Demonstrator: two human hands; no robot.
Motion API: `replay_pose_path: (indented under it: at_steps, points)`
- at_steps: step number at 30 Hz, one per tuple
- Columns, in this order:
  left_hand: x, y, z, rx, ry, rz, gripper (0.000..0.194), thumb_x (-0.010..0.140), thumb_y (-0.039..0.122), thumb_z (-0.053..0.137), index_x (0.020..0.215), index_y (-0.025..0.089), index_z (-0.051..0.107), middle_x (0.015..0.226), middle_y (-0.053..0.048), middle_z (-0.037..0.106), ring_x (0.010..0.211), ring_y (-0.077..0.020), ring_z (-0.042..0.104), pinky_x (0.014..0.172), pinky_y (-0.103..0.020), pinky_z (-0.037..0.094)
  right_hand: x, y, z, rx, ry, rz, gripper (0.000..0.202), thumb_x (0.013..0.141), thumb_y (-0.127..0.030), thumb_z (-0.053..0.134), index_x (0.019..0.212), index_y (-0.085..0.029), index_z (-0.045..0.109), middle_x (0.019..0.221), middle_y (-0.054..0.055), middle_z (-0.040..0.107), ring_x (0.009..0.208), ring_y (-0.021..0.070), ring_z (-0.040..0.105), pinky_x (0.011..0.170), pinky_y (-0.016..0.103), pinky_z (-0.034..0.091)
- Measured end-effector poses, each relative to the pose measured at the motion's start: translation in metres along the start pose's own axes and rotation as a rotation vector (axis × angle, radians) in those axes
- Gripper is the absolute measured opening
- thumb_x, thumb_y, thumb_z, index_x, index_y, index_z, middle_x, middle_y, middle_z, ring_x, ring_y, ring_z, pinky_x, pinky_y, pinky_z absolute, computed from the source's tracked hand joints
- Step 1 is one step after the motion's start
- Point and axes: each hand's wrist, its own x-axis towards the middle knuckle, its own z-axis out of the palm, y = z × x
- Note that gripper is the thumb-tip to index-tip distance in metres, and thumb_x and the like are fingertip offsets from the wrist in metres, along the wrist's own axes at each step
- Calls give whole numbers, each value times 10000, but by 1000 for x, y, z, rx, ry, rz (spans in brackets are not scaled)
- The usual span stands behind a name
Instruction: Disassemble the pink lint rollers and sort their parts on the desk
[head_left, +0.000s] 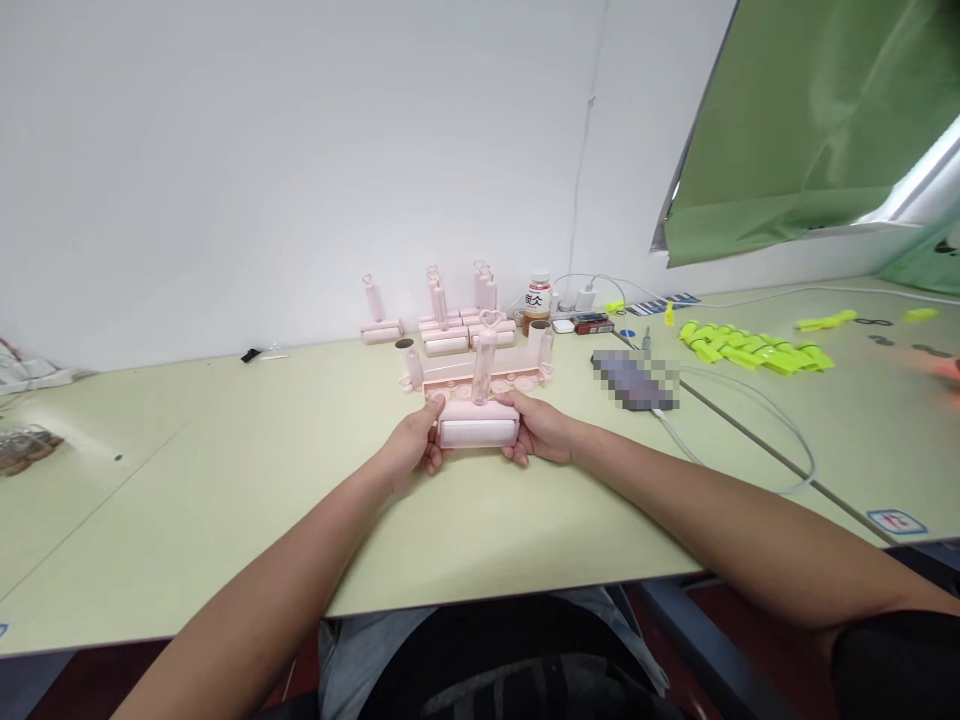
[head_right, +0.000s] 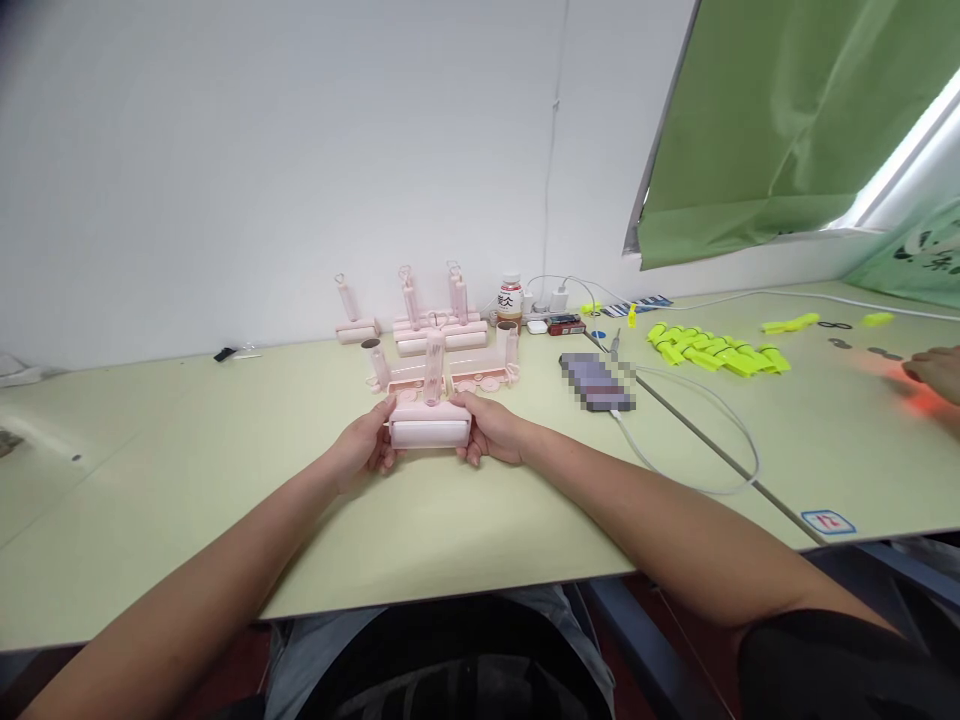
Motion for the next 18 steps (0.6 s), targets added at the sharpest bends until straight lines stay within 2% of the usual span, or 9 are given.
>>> replay_pose_path:
  at_steps: [18]
  points:
    - [-1,2,0,-5,-4,-12,564,879,679,397,769,155,575,554,-15,569,377,-88,481,354,-195,367,1,1,-2,-16,-13,-6,306,980,-382,324,1037,-134,494,553,37,631,418,176,611,310,244,492]
